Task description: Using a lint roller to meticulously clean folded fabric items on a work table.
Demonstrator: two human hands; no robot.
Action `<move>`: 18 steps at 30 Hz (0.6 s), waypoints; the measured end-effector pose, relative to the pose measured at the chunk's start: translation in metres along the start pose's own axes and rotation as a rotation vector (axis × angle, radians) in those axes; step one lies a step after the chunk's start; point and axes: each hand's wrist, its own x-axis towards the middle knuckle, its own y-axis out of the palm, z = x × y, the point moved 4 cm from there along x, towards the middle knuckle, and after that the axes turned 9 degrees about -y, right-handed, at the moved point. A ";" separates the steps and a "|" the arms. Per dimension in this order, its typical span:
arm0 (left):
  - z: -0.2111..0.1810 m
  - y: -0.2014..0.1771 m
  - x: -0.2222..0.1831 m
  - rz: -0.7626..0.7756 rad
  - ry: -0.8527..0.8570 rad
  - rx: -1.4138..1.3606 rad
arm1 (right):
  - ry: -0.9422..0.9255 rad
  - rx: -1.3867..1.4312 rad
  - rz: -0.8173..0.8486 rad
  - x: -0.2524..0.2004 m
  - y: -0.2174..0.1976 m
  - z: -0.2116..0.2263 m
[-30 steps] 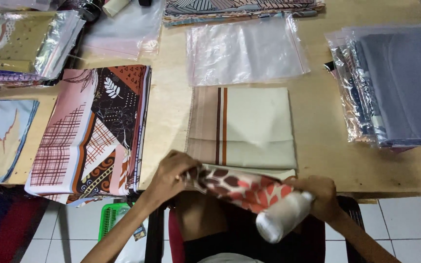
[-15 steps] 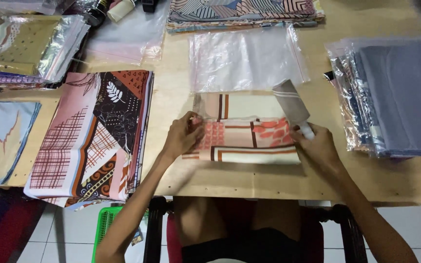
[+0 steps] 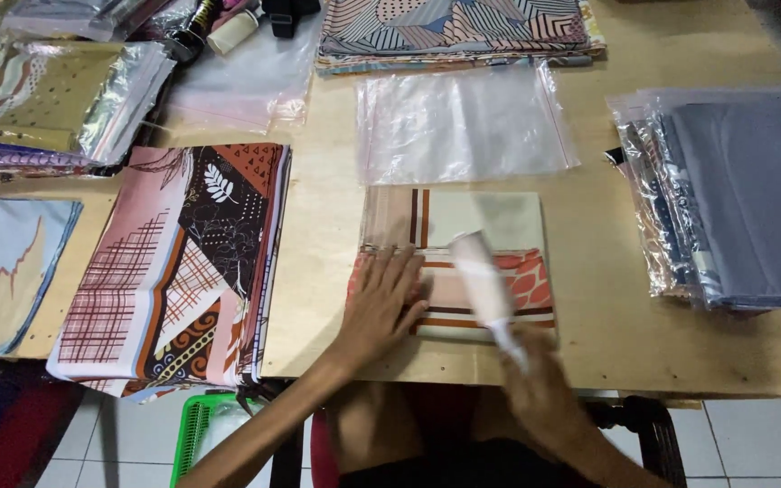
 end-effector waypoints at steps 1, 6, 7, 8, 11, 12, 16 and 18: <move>0.004 0.013 0.000 -0.072 0.050 0.061 | -0.509 -0.365 -0.028 -0.013 0.015 0.021; 0.021 0.038 -0.005 -0.178 0.115 0.258 | 0.110 0.506 0.157 0.015 0.027 0.058; 0.020 0.038 -0.006 -0.164 0.102 0.253 | 0.175 0.526 0.191 0.011 0.032 0.058; 0.020 0.038 -0.006 -0.159 0.103 0.251 | 0.180 0.527 0.192 0.010 0.030 0.055; 0.017 0.032 -0.004 -0.226 0.110 0.291 | 0.471 0.507 0.157 0.000 0.022 0.032; 0.015 0.029 -0.005 -0.227 0.110 0.284 | 0.537 0.486 0.100 -0.005 0.016 0.023; 0.015 0.027 -0.005 -0.145 0.080 0.223 | 0.676 0.883 -0.119 -0.021 -0.006 0.004; 0.012 0.019 0.000 -0.078 0.033 0.141 | 0.630 0.805 -0.113 -0.018 -0.011 0.009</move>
